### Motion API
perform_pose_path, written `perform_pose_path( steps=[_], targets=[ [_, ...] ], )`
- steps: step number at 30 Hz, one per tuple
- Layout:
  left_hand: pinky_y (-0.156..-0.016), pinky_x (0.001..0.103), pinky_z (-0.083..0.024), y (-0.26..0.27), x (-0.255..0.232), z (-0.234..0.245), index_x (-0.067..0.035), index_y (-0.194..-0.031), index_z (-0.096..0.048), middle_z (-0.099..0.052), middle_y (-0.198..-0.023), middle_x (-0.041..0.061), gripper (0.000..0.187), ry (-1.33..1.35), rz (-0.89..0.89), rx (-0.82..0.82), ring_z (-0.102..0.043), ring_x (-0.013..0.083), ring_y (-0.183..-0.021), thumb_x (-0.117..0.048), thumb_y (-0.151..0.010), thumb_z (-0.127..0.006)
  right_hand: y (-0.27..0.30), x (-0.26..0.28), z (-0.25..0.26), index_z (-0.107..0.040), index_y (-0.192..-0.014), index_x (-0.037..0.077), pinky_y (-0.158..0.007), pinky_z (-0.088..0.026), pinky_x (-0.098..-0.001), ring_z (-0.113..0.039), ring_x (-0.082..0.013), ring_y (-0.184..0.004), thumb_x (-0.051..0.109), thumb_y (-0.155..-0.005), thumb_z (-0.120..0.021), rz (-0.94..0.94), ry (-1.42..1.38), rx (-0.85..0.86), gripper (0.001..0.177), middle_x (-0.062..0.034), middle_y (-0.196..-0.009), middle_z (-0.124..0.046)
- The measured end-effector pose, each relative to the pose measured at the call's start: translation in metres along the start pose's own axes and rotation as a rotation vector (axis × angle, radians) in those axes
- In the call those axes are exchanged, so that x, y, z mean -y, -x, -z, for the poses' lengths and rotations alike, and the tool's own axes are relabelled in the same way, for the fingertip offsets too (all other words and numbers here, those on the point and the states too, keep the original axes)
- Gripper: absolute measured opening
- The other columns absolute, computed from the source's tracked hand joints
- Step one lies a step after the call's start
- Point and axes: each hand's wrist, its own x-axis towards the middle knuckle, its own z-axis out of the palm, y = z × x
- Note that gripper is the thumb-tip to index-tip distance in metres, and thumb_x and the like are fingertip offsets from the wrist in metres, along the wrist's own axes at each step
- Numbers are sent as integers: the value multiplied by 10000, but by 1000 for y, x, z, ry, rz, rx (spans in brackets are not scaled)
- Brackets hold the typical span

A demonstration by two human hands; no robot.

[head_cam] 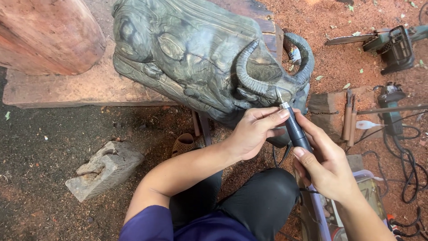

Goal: Carving and texturing a wooden buffalo sculpture using a handheld rotary tool

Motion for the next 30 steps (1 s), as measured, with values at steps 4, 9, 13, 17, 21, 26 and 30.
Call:
perform_pose_path(
  steps=[4, 9, 13, 17, 21, 26, 30],
  targets=[
    [-911, 338, -548, 4, -6, 3, -26, -1216, -730, -713, -1306, 129, 270, 41, -4, 47, -661, 192, -1171, -196, -1022, -652, -2, 11, 2, -373, -1605, 117, -304, -488, -252, -494, -128, -388, 94, -948, -547, -13, 12, 43, 680, -91, -732, -587],
    [-935, 353, -551, -1, -6, -1, -32, -1206, -743, -750, -1162, 89, 275, 53, 4, 29, -676, 178, -1115, -211, -1008, -676, -1, 16, -3, -361, -1604, 112, -282, -476, -252, -480, -141, -392, 104, -956, -530, -14, 21, 1, 669, -92, -693, -528],
    [-938, 350, -529, 4, -14, -2, -15, -1243, -719, -711, -1299, 134, 314, 21, 27, 51, -638, 214, -1212, -218, -1017, -642, -2, 18, -2, -366, -1603, 105, -280, -491, -261, -497, -149, -400, 91, -948, -542, -35, 33, 3, 679, -102, -789, -584],
    [-959, 372, -546, 5, -15, -4, 3, -1219, -717, -698, -1314, 163, 278, 47, 10, 66, -659, 235, -1189, -186, -1043, -613, -2, 15, -1, -379, -1582, 115, -310, -489, -267, -522, -154, -399, 84, -936, -547, -33, 37, 9, 668, -82, -1202, -621],
    [-955, 367, -546, -4, -9, -11, 14, -1253, -705, -721, -1159, 92, 309, 53, 6, 56, -669, 204, -1098, -202, -1050, -619, -1, 11, 3, -340, -1604, 110, -289, -448, -254, -469, -152, -360, 92, -960, -516, 12, -20, -15, 667, -99, -558, -499],
    [-940, 378, -563, -10, -5, -24, -16, -1200, -720, -718, -1115, 66, 265, 8, 10, 22, -676, 204, -1067, -209, -1041, -633, 1, 5, 8, -341, -1609, 120, -262, -458, -270, -480, -162, -383, 76, -961, -511, -10, -59, -67, 672, -120, -634, -514],
    [-946, 378, -559, -12, -4, -29, -26, -1190, -734, -730, -1096, 46, 276, -39, 11, -18, -679, 180, -1055, -232, -1031, -642, 1, 5, 12, -348, -1618, 150, -261, -476, -291, -483, -181, -383, 94, -957, -520, -70, -63, -90, 685, -139, -607, -518]
  ],
)
